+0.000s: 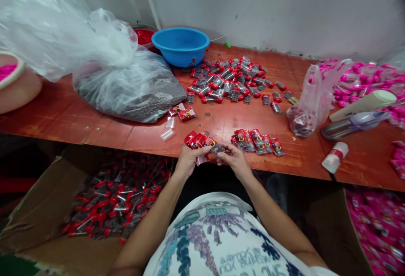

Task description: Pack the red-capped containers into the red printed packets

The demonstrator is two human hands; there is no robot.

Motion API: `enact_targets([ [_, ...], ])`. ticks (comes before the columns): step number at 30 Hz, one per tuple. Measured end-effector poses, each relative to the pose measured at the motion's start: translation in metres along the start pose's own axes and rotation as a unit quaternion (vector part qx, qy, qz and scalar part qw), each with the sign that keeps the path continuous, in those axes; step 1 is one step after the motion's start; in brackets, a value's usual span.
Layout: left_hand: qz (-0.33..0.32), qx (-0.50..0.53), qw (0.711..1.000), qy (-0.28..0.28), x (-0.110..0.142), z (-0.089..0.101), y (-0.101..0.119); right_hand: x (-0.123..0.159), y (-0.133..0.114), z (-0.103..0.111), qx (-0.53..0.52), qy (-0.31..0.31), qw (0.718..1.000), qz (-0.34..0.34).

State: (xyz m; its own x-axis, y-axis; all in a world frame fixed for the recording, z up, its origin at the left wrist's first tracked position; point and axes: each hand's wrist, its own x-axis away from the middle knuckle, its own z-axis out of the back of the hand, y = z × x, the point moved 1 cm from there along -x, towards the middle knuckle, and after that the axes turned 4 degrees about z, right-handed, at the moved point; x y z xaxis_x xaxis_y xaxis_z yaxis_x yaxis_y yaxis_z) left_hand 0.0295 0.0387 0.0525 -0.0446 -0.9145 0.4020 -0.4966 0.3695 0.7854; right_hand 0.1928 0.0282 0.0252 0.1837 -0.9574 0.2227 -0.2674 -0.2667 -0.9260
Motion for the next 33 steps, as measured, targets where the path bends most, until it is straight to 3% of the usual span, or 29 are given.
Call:
enact_targets([
  [6, 0.026, 0.020, 0.999, -0.043, -0.001, -0.001, -0.006, -0.002, 0.004, 0.000, -0.015, 0.012, 1.000, -0.010],
  [10, 0.023, 0.007, 1.000, -0.020, -0.002, -0.002, -0.012, 0.000, 0.005, -0.002, -0.027, 0.045, 0.999, 0.013],
  [20, 0.026, -0.021, 0.999, -0.021, 0.000, -0.004, -0.017, 0.001, 0.009, 0.003, -0.008, 0.030, 1.000, 0.006],
  [26, 0.035, -0.028, 0.999, -0.026, -0.008, -0.008, -0.028, -0.001, 0.024, 0.011, 0.056, 0.077, 0.995, 0.031],
  [29, 0.055, -0.043, 0.998, -0.009, -0.018, -0.011, -0.037, 0.003, 0.027, 0.019, 0.201, 0.119, 0.968, 0.097],
  [33, 0.073, -0.076, 0.994, 0.004, -0.035, -0.021, -0.046, 0.014, 0.007, 0.053, 0.392, 0.168, 0.881, 0.205],
])
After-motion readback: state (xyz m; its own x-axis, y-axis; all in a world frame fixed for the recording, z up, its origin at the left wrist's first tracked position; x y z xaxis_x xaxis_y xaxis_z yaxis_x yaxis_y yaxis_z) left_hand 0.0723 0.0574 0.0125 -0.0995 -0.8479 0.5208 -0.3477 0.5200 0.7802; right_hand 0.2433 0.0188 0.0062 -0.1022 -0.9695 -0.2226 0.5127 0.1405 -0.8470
